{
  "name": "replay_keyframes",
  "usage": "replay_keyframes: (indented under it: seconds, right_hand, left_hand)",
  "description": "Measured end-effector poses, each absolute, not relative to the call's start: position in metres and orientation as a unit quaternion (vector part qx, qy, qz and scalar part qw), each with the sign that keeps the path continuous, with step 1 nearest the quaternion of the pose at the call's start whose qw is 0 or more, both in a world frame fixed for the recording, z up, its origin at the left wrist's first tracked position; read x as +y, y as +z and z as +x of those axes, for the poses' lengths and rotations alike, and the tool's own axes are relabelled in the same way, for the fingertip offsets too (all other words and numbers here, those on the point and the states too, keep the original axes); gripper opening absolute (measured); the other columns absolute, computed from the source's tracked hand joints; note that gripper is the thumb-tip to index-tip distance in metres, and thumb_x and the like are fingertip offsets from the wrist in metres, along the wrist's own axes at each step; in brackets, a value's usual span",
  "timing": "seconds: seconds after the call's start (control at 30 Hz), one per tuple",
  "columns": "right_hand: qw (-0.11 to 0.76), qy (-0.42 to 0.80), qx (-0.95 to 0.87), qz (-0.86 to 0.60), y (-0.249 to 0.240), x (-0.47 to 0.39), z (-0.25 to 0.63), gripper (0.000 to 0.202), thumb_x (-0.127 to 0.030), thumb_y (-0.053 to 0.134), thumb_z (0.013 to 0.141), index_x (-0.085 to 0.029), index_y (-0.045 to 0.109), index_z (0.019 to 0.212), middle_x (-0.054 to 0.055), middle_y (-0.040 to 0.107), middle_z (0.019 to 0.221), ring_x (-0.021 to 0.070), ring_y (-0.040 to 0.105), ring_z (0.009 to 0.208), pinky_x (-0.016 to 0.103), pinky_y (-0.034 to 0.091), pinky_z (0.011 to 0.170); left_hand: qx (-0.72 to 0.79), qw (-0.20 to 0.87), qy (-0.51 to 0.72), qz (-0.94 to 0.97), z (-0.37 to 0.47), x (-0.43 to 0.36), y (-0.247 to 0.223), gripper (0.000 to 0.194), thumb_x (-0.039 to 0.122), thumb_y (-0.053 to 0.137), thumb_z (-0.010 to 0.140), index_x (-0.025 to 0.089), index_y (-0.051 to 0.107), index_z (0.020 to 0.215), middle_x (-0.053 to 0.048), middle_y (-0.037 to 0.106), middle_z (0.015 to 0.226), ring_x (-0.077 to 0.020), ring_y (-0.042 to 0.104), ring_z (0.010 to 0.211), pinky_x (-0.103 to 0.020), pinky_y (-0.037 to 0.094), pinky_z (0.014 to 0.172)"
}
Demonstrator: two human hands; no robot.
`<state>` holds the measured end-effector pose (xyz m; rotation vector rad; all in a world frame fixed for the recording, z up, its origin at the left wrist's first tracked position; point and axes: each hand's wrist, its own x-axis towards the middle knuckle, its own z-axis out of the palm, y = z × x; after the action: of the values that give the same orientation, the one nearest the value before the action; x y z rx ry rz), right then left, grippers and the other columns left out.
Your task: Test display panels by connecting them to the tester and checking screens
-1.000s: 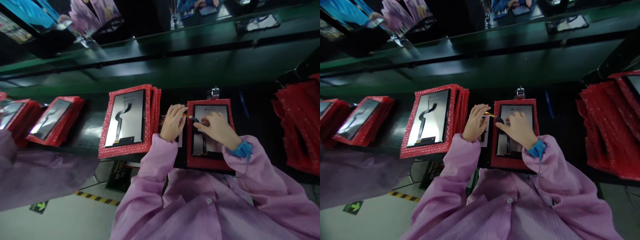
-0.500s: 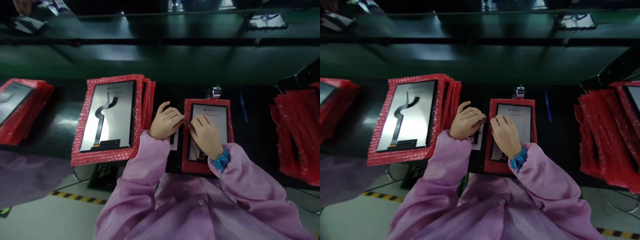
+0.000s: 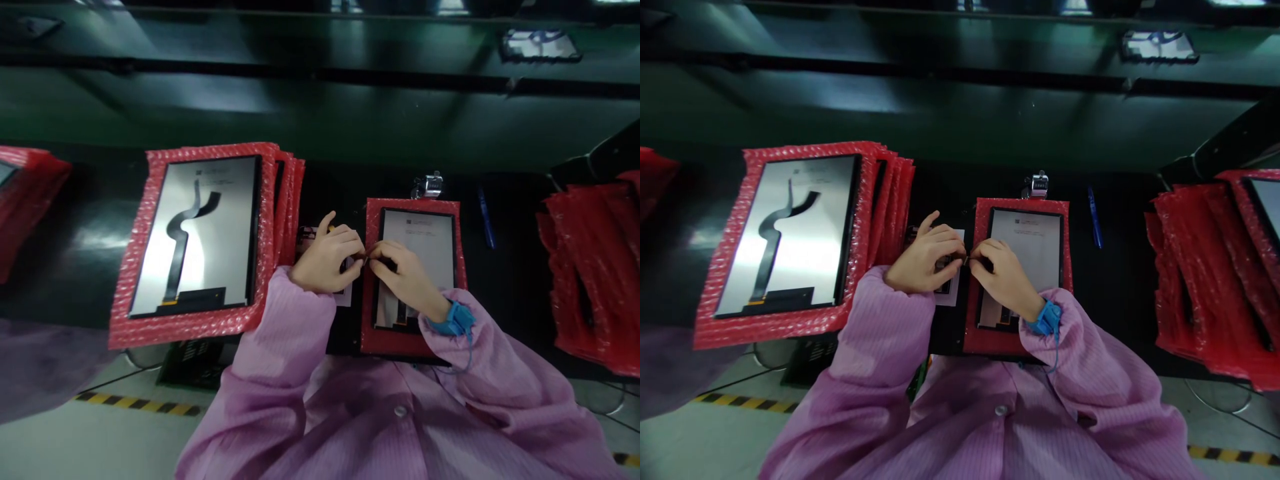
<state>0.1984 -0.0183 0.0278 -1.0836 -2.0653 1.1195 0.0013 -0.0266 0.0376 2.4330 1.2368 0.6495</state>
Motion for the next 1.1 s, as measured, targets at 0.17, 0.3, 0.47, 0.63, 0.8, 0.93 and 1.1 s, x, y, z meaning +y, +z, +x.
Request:
replay_keyframes:
  seconds: [0.17,0.3,0.47,0.63,0.8,0.93,1.1]
  right_hand:
    - [0.274,0.389,-0.785,-0.397,0.025,-0.018,0.196,0.012,-0.012,0.054,0.084,-0.020,0.056,0.077,0.002,0.066,0.088,0.0184,0.059,0.088,0.036,0.042,0.088]
    - [0.273,0.386,-0.786,-0.398,0.024,-0.017,0.196,0.012,-0.012,0.056,0.084,-0.020,0.057,0.075,0.002,0.064,0.084,0.0173,0.058,0.084,0.034,0.042,0.083]
    - [0.292,0.382,-0.783,-0.395,0.021,-0.015,0.198,0.014,-0.011,0.056,0.084,-0.020,0.056,0.073,0.001,0.062,0.080,0.0159,0.056,0.080,0.032,0.042,0.080]
    - [0.297,0.388,-0.783,-0.385,0.018,-0.014,0.199,0.014,-0.015,0.055,0.088,-0.020,0.057,0.076,0.001,0.062,0.081,0.0162,0.057,0.081,0.032,0.042,0.079]
    - [0.272,0.392,-0.788,-0.389,0.019,-0.014,0.198,0.024,-0.027,0.055,0.095,-0.020,0.050,0.072,0.002,0.060,0.081,0.0169,0.055,0.080,0.034,0.041,0.079]
    - [0.231,0.437,-0.788,-0.367,0.031,-0.008,0.208,0.021,-0.031,0.053,0.096,-0.020,0.055,0.078,0.002,0.064,0.088,0.0163,0.056,0.082,0.032,0.043,0.077]
    - [0.272,0.484,-0.722,-0.412,0.038,0.017,0.241,0.033,-0.048,0.047,0.098,-0.020,0.064,0.093,0.005,0.067,0.096,0.0177,0.061,0.082,0.033,0.048,0.074]
  left_hand:
    - [0.441,0.190,0.214,0.851,0.003,-0.024,0.036,0.017,0.021,0.048,0.088,0.019,0.062,0.079,-0.001,0.065,0.081,-0.0181,0.060,0.087,-0.058,0.022,0.118]
    - [0.438,0.189,0.215,0.852,0.004,-0.023,0.034,0.017,0.020,0.048,0.088,0.019,0.063,0.079,-0.001,0.065,0.081,-0.0181,0.060,0.086,-0.056,0.025,0.117]
    - [0.440,0.180,0.218,0.852,0.006,-0.023,0.031,0.017,0.019,0.048,0.089,0.019,0.063,0.079,-0.001,0.065,0.080,-0.0177,0.060,0.085,-0.054,0.028,0.114]
    - [0.439,0.167,0.231,0.852,0.006,-0.022,0.027,0.018,0.018,0.049,0.090,0.018,0.064,0.079,-0.002,0.066,0.080,-0.0179,0.060,0.086,-0.053,0.029,0.113]
    - [0.453,0.177,0.214,0.847,0.006,-0.022,0.028,0.018,0.018,0.051,0.089,0.019,0.065,0.079,-0.001,0.066,0.081,-0.0180,0.061,0.087,-0.052,0.029,0.114]
    - [0.477,0.185,0.242,0.824,0.005,-0.022,0.030,0.018,0.022,0.051,0.090,0.019,0.065,0.078,-0.001,0.066,0.079,-0.0184,0.062,0.086,-0.052,0.032,0.112]
    - [0.562,0.102,0.374,0.730,0.004,-0.023,0.029,0.038,0.031,0.045,0.098,0.018,0.057,0.132,-0.013,0.058,0.138,-0.0263,0.048,0.133,-0.052,0.027,0.120]
